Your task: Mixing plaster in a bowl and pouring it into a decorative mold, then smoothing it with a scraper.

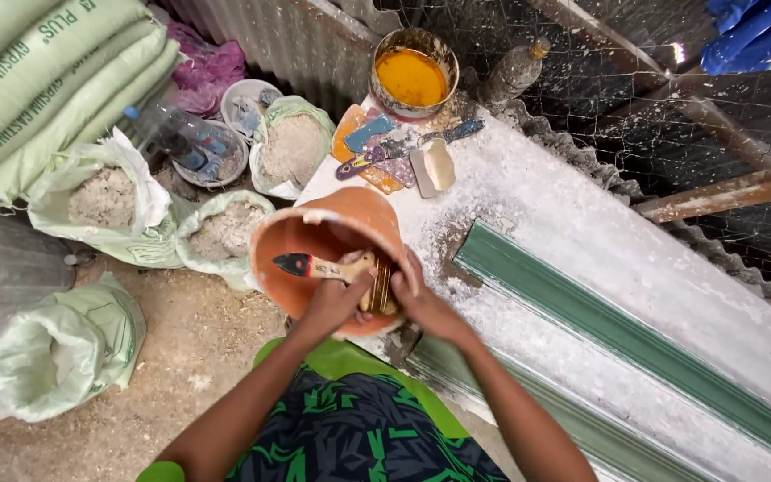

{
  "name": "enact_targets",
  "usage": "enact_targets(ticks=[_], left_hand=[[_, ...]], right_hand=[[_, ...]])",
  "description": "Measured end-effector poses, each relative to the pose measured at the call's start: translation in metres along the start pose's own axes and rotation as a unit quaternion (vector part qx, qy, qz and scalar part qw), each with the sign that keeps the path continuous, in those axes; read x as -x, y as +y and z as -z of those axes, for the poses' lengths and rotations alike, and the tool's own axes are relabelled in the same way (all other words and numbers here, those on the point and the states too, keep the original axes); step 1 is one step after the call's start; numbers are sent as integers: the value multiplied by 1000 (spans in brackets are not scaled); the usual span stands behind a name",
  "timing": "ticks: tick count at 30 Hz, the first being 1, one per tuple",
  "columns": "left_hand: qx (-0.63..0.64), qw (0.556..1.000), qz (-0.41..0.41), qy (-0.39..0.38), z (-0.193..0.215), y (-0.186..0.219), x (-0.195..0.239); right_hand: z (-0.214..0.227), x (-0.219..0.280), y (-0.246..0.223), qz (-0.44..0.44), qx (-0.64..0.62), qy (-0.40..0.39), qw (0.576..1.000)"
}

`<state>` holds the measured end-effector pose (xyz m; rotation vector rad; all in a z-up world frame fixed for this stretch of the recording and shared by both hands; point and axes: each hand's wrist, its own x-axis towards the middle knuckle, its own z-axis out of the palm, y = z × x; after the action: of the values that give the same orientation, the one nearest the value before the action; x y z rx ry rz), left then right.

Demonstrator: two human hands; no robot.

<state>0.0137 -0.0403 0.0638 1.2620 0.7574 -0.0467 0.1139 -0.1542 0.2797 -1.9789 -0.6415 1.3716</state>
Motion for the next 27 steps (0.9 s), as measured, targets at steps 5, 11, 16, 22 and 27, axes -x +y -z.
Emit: enact_targets(ticks=[5,11,16,22,27], left_hand=[[-326,944,34,25,26,110,29],[-394,912,-80,87,4,67,-38],[-591,747,-274,-133,13,67,-24],[-694,539,-473,-62,36,63,-52],[-702,681,-209,1,5,57,-18]], right_hand=[[50,-47,14,121,82,56,988],[31,-100,16,261,-75,38,962],[34,-112,18,300,-30,-43,953],[38,-120,15,285,-78,-63,953],[33,-127,23,303,-108,-52,945]])
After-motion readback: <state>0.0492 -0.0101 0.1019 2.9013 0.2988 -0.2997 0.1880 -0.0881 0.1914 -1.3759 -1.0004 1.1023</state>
